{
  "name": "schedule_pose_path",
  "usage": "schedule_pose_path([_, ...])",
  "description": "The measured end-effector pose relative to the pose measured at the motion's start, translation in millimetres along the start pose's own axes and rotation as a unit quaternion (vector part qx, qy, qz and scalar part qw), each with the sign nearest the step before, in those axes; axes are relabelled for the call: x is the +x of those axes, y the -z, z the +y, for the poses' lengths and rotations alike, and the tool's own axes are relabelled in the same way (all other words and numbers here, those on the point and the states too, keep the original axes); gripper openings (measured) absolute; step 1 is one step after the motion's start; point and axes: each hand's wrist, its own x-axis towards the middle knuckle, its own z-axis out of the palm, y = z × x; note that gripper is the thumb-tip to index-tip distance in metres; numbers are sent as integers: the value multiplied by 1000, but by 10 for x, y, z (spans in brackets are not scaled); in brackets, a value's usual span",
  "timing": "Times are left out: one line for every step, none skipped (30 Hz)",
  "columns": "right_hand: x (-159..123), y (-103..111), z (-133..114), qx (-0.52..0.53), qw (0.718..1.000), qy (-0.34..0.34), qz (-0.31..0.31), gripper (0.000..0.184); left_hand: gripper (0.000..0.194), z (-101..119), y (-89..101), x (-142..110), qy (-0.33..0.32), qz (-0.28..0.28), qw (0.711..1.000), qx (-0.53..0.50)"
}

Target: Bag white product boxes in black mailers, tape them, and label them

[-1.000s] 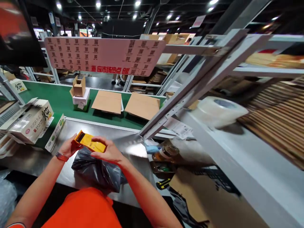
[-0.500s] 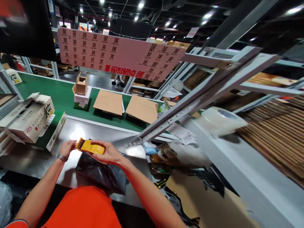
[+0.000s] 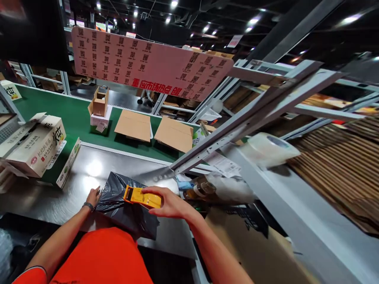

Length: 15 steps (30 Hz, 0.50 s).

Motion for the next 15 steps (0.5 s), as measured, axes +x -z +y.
schedule_pose_path([-10, 10, 10, -13, 1000, 13, 7, 69, 33, 16, 83, -8, -3, 12, 1000, 4])
schedule_pose_path([-23, 27, 20, -30, 999, 27, 16, 67, 35, 49, 173, -23, -11, 27, 1000, 7])
schedule_pose_path([-38, 47, 34, -54, 997, 41, 26, 66, 36, 105, 260, -51, -22, 44, 999, 9])
schedule_pose_path([-52, 69, 52, -83, 994, 56, 36, 66, 36, 186, 333, -101, -35, 59, 998, 9])
schedule_pose_path([-65, 89, 77, -115, 990, 70, 44, 67, 37, 293, 381, -177, -57, 70, 996, 5])
schedule_pose_path([-74, 105, 108, -145, 985, 82, 48, 69, 36, 426, 397, -284, -91, 68, 994, -4])
schedule_pose_path([-79, 115, 146, -169, 980, 93, 54, 71, 35, 577, 372, -420, -136, 47, 989, -13])
schedule_pose_path([-80, 119, 187, -187, 975, 104, 60, 71, 33, 740, 303, -581, -199, 1, 980, -21])
schedule_pose_path([-80, 116, 228, -197, 971, 115, 66, 71, 33, 903, 189, -758, -271, -75, 960, -19])
schedule_pose_path([-79, 108, 268, -202, 969, 124, 73, 71, 35, 1057, 36, -936, -345, -176, 922, 2])
schedule_pose_path([-81, 95, 302, -206, 967, 130, 79, 71, 39, 1189, -148, -1100, -414, -286, 863, 40])
schedule_pose_path([-87, 79, 331, -209, 965, 134, 83, 72, 42, 1291, -347, -1237, -473, -378, 792, 82])
schedule_pose_path([-100, 61, 354, -211, 964, 136, 85, 73, 45, 1358, -545, -1335, -511, -436, 731, 123])
schedule_pose_path([-121, 43, 375, -213, 964, 137, 84, 74, 48, 1385, -726, -1389, -532, -463, 689, 167])
schedule_pose_path([-151, 26, 398, -215, 963, 137, 83, 74, 52, 1374, -874, -1399, -538, -462, 673, 209])
